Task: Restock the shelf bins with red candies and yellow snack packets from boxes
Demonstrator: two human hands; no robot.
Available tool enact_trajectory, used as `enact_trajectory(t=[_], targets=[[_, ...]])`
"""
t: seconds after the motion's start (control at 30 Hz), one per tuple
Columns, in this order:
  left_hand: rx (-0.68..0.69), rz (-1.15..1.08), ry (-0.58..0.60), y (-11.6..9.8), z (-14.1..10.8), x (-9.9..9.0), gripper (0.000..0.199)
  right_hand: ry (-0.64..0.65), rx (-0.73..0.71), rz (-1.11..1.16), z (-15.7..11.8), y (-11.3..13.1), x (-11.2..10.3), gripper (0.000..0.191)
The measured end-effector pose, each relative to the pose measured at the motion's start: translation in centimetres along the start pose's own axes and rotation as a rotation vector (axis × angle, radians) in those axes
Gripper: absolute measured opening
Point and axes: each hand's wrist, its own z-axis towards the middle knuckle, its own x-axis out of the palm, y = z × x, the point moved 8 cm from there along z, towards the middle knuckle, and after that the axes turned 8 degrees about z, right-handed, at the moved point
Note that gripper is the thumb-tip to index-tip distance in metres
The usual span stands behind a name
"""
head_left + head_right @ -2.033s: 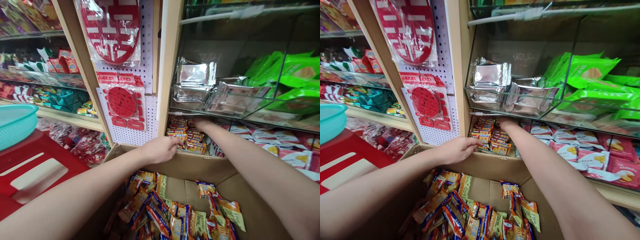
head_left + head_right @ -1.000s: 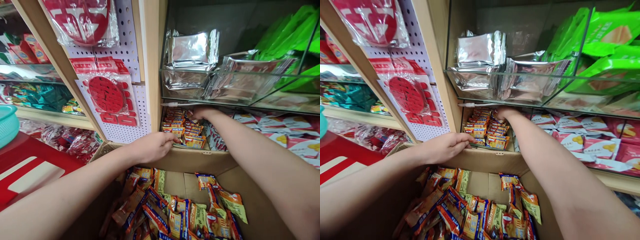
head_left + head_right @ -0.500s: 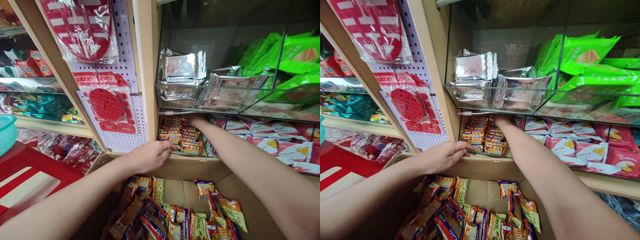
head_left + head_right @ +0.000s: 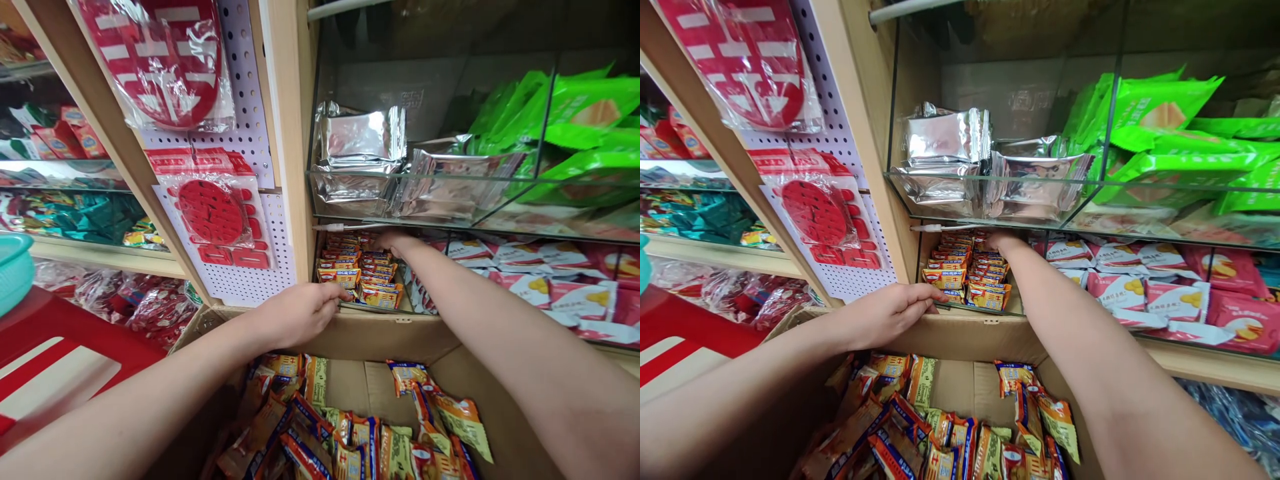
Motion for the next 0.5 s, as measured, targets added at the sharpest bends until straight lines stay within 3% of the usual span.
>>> enact_trajectory(t=[0.2,0.5], targets=[[0.005,0.016,-0.003,-0.1,0.0,0.1,0.034,0.061,0.177,0.132,-0.6,-0.9,0.5,0.009],[-0.005,0.023,0.000,-0.1,0.0,0.1,0.034,0.084,0.208,0.317,-1.7,-0.4,0.7,0.015]])
